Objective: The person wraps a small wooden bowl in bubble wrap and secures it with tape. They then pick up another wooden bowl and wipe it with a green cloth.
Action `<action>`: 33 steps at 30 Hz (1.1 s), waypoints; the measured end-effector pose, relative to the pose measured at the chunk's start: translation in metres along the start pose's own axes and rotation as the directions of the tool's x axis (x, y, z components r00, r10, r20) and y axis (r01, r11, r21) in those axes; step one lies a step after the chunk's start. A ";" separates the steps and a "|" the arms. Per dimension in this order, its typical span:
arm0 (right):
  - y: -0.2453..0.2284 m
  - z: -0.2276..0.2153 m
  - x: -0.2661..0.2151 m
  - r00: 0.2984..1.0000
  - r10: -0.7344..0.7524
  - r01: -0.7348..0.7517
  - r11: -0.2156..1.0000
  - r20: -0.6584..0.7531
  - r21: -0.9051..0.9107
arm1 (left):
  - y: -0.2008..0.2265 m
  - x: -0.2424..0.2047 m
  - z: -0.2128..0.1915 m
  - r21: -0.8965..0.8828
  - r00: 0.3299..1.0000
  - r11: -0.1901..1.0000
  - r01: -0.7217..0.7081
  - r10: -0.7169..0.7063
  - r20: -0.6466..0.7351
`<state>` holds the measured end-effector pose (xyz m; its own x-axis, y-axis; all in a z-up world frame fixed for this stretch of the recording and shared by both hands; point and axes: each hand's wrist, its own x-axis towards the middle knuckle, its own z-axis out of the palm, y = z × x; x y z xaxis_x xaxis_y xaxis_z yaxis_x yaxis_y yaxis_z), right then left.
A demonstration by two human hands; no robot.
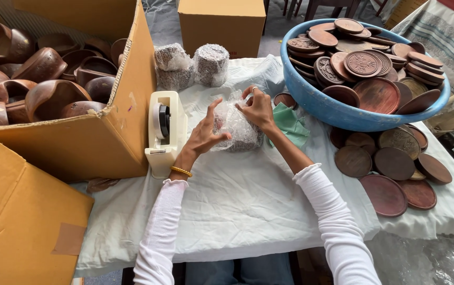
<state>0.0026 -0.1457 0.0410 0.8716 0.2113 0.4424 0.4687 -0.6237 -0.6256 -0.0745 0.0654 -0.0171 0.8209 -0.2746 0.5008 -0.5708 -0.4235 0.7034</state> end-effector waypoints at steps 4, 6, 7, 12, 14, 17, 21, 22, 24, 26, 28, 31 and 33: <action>0.015 0.001 0.004 0.994 0.082 -0.080 0.996 -0.066 0.037 | 0.027 -0.001 -0.004 0.127 0.996 0.991 -0.048 0.038 0.083; 0.041 0.010 0.009 0.989 -0.062 0.077 0.991 -0.134 0.112 | 0.051 -0.002 -0.010 0.131 0.994 0.991 -0.035 0.021 0.109; 0.036 0.006 0.008 0.989 -0.061 0.076 0.991 -0.132 0.112 | 0.054 -0.003 -0.011 0.130 0.994 0.991 -0.033 0.019 0.109; 0.024 -0.003 0.009 0.990 -0.033 0.042 0.997 -0.139 0.065 | 0.057 -0.006 -0.020 0.234 0.980 0.970 -0.060 0.013 0.197; 0.020 -0.006 0.008 0.992 -0.012 0.020 0.998 -0.126 0.060 | 0.052 -0.005 -0.018 0.220 0.984 0.974 -0.049 0.009 0.178; 0.032 -0.008 0.012 0.999 0.016 -0.012 0.994 -0.036 0.108 | 0.048 -0.003 -0.018 0.249 0.992 0.968 0.035 -0.063 0.108; 0.060 -0.010 0.024 0.975 0.057 -0.104 0.971 0.217 0.215 | 0.059 0.002 -0.021 0.274 0.960 0.922 0.274 -0.244 -0.140; 0.060 -0.013 0.025 0.975 0.054 -0.101 0.972 0.218 0.214 | 0.042 -0.001 -0.018 0.274 0.959 0.922 0.274 -0.243 -0.143; 0.058 -0.019 0.028 0.923 0.032 -0.185 0.911 0.383 0.368 | 0.008 -0.007 -0.011 0.525 0.928 0.831 0.184 0.029 -0.370; 0.016 -0.051 0.016 0.901 -0.176 -0.034 0.883 0.397 0.468 | 0.041 -0.006 -0.017 0.436 0.914 0.886 0.156 0.038 -0.404; -0.020 -0.073 0.005 0.842 -0.375 0.103 0.818 0.388 0.567 | 0.052 -0.003 -0.017 0.343 0.900 0.931 0.122 0.042 -0.435; -0.050 -0.082 -0.005 0.664 -0.602 0.243 0.734 0.443 0.634 | 0.031 0.005 -0.007 0.393 0.856 0.917 0.070 0.147 -0.495; -0.053 -0.079 -0.005 0.618 -0.552 0.351 0.831 0.559 0.432 | 0.017 0.013 0.000 0.054 0.842 0.999 0.009 0.021 -0.539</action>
<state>-0.0383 -0.1730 0.1229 0.3603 0.8960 0.2597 0.7574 -0.1185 -0.6421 -0.0738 0.0547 0.0013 0.6685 0.2256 0.7087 -0.5615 -0.4716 0.6799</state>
